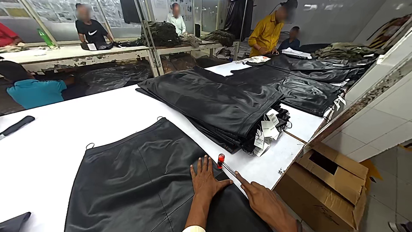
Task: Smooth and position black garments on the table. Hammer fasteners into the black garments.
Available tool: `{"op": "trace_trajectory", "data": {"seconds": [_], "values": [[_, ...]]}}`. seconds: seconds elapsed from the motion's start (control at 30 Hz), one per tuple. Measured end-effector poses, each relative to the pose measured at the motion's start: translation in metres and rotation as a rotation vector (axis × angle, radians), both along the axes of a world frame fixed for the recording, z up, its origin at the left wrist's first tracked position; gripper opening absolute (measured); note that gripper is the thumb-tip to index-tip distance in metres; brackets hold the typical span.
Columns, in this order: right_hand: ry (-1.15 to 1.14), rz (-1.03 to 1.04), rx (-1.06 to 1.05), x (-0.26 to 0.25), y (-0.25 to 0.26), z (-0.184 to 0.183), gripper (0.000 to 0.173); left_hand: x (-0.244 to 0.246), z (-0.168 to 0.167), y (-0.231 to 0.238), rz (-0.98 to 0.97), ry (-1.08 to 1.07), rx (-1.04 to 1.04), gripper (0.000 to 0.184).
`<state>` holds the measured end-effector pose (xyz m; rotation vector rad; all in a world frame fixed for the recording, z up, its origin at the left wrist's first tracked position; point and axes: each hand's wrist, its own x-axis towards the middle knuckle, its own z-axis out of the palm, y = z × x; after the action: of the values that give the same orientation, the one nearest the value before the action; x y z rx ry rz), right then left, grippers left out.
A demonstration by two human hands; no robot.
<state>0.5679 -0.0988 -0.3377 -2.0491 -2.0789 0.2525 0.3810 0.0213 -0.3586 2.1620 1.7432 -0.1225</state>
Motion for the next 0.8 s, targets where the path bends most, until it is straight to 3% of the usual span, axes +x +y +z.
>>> {"op": "trace_trajectory", "data": {"seconds": [0.1,0.13,0.23,0.37,0.5,0.63,0.73,0.8], "values": [[0.065,0.017,0.294,-0.003,0.002,-0.004,0.047,0.000,0.005,0.003,0.004,-0.010,-0.014,0.138],[0.054,0.018,0.294,-0.004,0.001,-0.006,0.048,0.001,0.004,0.003,0.008,-0.012,-0.023,0.138],[-0.009,-0.014,-0.004,0.000,0.004,-0.006,0.049,0.001,0.002,0.000,0.005,-0.001,-0.024,0.138],[0.060,0.028,0.320,-0.002,0.003,-0.008,0.047,0.001,0.005,0.005,0.003,-0.003,-0.027,0.139],[0.016,0.008,0.036,-0.003,0.001,-0.009,0.048,0.001,0.002,0.002,-0.004,0.001,-0.023,0.140],[0.086,0.021,0.335,-0.008,0.001,-0.007,0.047,0.001,0.006,0.005,0.001,0.005,-0.041,0.142],[-0.007,-0.001,0.027,-0.003,0.003,-0.010,0.049,0.001,0.001,0.002,-0.004,0.013,-0.017,0.142],[0.024,0.001,0.102,0.001,0.003,-0.008,0.048,0.001,0.004,0.004,-0.007,0.011,-0.018,0.144]]}}
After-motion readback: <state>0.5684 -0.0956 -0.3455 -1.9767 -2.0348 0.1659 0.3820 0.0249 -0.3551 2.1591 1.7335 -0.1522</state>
